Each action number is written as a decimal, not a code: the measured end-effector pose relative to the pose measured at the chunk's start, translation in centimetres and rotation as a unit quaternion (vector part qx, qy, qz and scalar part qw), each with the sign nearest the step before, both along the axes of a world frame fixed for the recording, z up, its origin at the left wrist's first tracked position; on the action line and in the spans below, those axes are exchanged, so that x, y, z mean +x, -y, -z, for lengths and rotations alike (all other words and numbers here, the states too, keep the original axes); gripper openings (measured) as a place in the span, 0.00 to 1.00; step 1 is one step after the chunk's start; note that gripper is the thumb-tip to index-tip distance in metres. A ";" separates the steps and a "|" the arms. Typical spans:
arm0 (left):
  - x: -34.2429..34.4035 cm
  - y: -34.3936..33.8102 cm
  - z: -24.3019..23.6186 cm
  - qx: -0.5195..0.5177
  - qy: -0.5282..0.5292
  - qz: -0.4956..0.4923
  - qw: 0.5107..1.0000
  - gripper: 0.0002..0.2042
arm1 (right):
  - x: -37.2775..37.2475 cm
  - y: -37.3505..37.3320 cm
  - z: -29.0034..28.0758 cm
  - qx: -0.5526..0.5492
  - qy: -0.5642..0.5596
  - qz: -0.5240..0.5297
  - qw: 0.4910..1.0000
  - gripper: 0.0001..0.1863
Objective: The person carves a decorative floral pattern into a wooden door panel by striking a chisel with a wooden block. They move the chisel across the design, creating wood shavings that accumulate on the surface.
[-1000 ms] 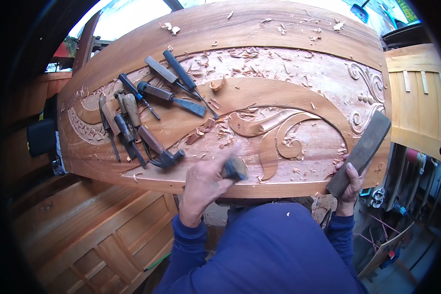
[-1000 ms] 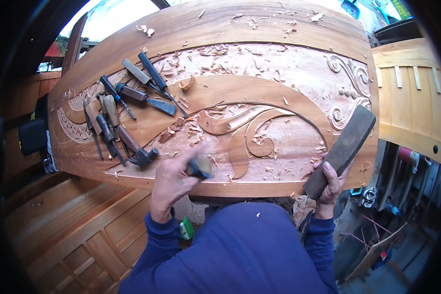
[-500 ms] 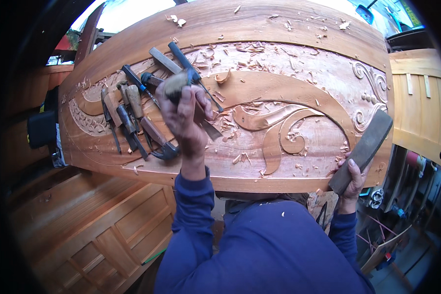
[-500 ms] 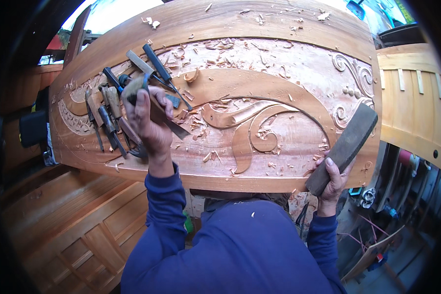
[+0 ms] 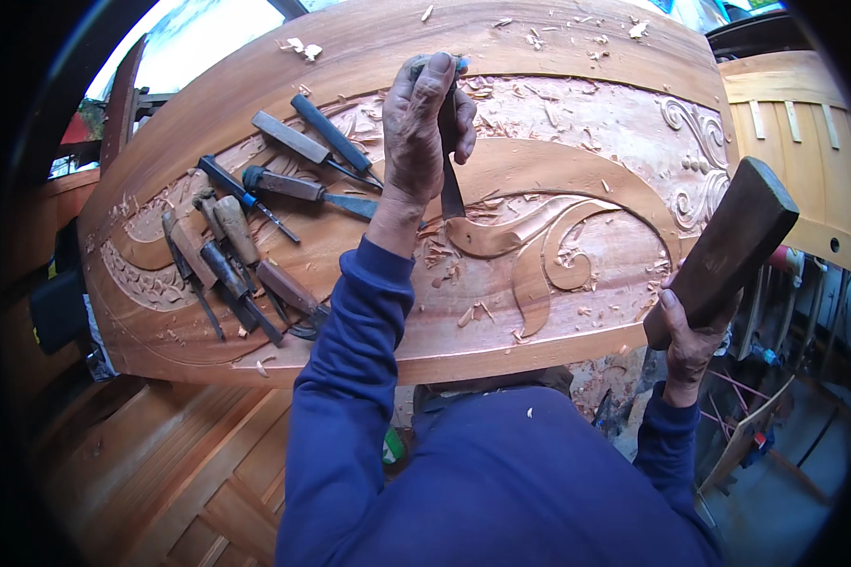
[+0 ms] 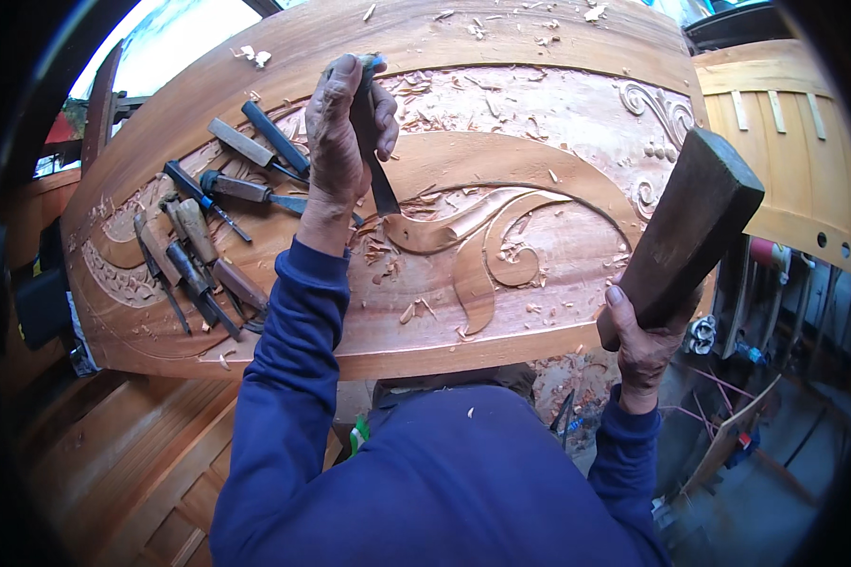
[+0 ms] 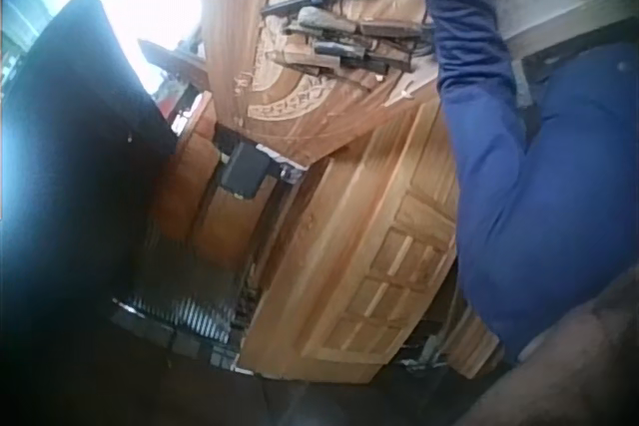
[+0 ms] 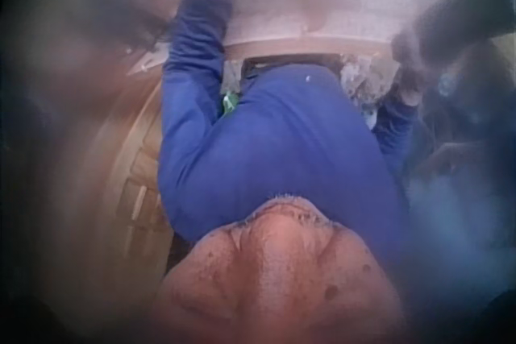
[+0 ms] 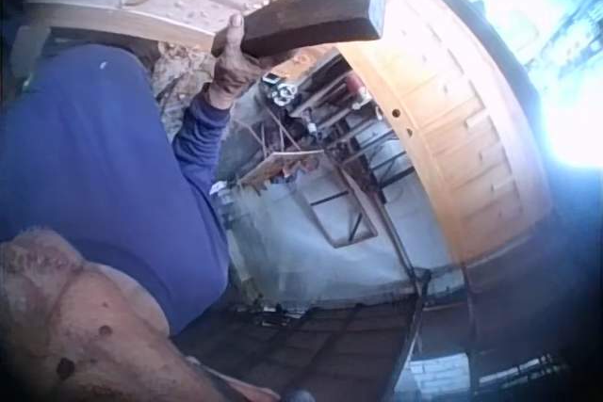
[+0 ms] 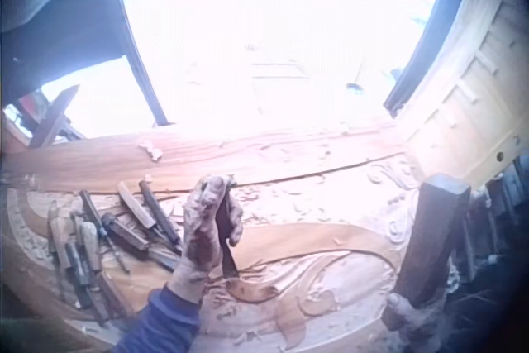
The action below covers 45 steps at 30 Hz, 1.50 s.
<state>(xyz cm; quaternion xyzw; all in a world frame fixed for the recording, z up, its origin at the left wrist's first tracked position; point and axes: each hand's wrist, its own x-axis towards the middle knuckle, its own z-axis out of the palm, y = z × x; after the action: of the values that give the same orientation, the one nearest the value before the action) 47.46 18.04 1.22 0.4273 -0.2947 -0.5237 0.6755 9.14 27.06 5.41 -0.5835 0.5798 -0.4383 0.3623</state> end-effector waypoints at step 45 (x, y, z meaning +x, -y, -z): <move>1.7 -1.0 2.0 0.051 -0.020 -0.031 0.998 0.11 | 24.4 25.3 -3.6 -0.213 -0.382 -0.536 0.722 0.35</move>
<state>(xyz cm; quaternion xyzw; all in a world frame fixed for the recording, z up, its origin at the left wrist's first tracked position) 49.17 19.02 -0.79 0.4595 -0.2409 -0.5251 0.6746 33.56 1.77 8.96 -0.9767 0.1510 -0.0233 0.1510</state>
